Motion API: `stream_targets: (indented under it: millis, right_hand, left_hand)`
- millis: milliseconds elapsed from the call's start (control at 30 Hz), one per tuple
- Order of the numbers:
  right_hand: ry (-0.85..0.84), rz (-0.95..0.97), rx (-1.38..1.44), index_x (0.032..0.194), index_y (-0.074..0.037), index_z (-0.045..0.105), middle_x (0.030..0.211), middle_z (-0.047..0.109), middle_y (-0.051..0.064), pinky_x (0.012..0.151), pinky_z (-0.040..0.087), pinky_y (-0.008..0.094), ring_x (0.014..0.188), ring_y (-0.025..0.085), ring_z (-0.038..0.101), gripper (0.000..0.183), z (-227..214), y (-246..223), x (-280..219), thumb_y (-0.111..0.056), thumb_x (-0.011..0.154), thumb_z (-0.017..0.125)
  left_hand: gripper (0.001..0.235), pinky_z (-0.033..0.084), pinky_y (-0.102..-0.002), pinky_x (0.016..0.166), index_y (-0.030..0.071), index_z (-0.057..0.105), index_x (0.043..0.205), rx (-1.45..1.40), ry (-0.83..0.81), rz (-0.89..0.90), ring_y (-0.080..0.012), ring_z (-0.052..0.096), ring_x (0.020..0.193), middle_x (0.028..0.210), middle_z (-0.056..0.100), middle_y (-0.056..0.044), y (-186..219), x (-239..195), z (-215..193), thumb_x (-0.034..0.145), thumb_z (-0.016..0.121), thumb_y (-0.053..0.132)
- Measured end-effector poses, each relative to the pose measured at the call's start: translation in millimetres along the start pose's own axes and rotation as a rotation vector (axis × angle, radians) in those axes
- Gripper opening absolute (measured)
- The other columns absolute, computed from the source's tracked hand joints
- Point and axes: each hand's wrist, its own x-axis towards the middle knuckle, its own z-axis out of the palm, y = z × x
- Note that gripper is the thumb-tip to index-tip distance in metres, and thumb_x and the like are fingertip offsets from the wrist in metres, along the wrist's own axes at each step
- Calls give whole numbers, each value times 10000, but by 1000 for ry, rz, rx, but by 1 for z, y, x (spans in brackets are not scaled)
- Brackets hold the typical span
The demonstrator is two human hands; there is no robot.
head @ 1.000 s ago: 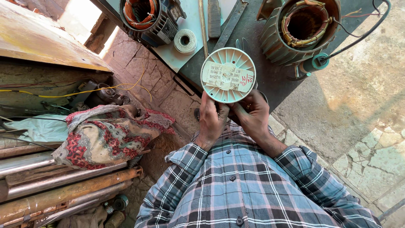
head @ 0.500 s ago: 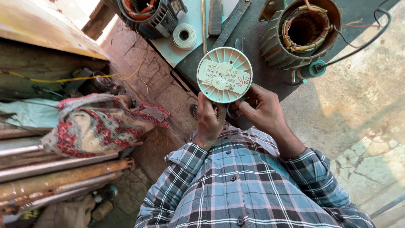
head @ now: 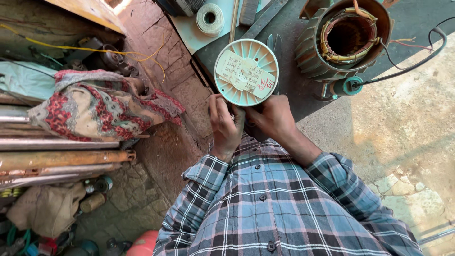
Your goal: The person works on a motor stator, using shears to trim copper wire and a hammer to adjust the component. They then retrieve a spool of copper wire and a roll of tape from a shelf, return to the workbench, and prepare the wire for winding.
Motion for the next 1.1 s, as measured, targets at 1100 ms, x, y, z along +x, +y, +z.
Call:
stream_targets:
  millis: [1100]
  right_hand:
    - [-46, 259, 334, 1172, -4, 714, 873, 790, 105, 518, 615, 288, 601, 151, 748, 250, -23, 0, -4, -158, 994, 630]
  left_hand:
    - [314, 519, -489, 972, -73, 574, 1274, -80, -25, 87, -377, 652, 1143, 1210, 646, -242, 0, -9, 32, 1074, 568, 168]
